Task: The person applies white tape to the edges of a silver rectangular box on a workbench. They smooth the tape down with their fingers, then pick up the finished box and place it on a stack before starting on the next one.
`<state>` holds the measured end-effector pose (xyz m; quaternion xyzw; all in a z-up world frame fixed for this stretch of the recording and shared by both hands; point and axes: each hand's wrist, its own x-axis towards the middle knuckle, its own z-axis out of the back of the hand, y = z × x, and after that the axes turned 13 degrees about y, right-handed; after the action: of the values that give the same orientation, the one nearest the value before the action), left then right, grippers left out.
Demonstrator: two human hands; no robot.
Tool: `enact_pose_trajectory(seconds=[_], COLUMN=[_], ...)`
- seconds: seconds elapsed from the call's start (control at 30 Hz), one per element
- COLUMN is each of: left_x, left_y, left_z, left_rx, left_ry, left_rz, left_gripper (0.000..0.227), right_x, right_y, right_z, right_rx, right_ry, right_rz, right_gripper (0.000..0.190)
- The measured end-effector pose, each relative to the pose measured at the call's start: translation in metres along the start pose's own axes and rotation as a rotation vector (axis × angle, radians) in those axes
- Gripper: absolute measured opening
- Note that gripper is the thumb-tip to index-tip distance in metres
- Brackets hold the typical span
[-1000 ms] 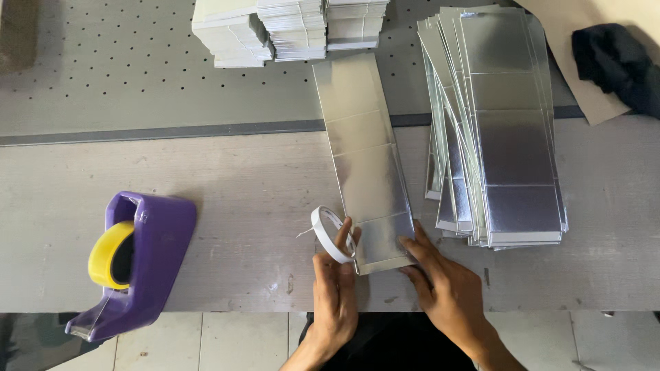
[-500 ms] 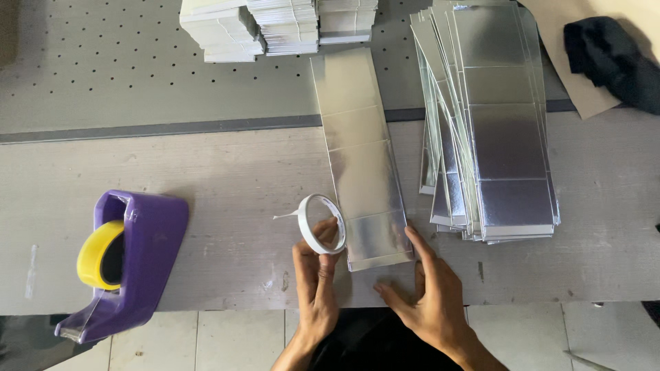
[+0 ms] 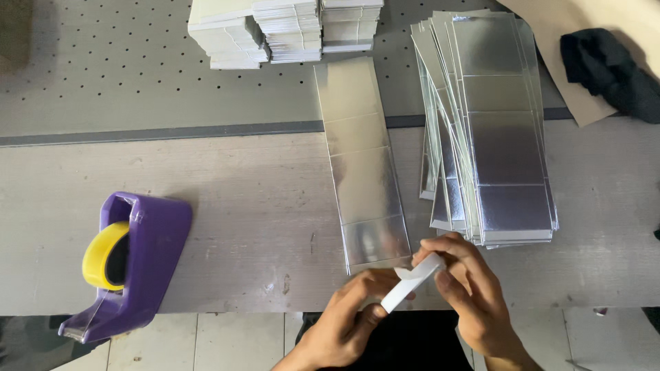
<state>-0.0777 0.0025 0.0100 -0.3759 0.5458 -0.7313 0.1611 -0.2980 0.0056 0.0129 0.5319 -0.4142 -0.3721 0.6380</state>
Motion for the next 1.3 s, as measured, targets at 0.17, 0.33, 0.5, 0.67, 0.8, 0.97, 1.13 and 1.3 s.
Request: enact_pose_trajectory(seconds=[0.17,0.33,0.5,0.67,0.8,0.97,1.13,1.3], left_x=[0.0,0.003,0.006,-0.002,-0.012,-0.021,-0.017,-0.008], left_y=[-0.007,-0.014,-0.013,-0.011,-0.012,-0.004,-0.01,0.004], left_z=[0.008,0.011,0.008,0.002,0.004,0.011,0.013,0.005], left_rx=[-0.007,0.171,0.242,0.512,0.584,0.565,0.353,0.111], left_ry=[-0.085,-0.208,-0.303,-0.295,-0.209,-0.246,-0.279,-0.216], left_rz=[0.192,0.205,0.123,0.13,0.126,0.15,0.173,0.128], left_gripper=[0.028,0.047,0.023,0.009,0.008,0.003,0.015,0.031], right_x=[-0.01,0.003,0.003,0.012,0.012,0.016,0.011,-0.007], right_y=[-0.006,0.019,0.024,0.019,0.011,0.01,0.014,-0.01], right_z=[0.004,0.001,-0.003,-0.002,0.001,0.005,0.005,0.0], right_rx=[0.111,-0.172,-0.373,-0.745,-0.761,-0.721,-0.563,-0.458], right_ry=[-0.002,0.099,0.191,0.239,0.426,0.465,0.408,0.217], right_rz=[-0.074,-0.084,-0.061,0.006,-0.055,-0.052,-0.08,-0.091], right_gripper=[0.025,0.03,0.035,0.021,0.021,0.019,0.029,0.041])
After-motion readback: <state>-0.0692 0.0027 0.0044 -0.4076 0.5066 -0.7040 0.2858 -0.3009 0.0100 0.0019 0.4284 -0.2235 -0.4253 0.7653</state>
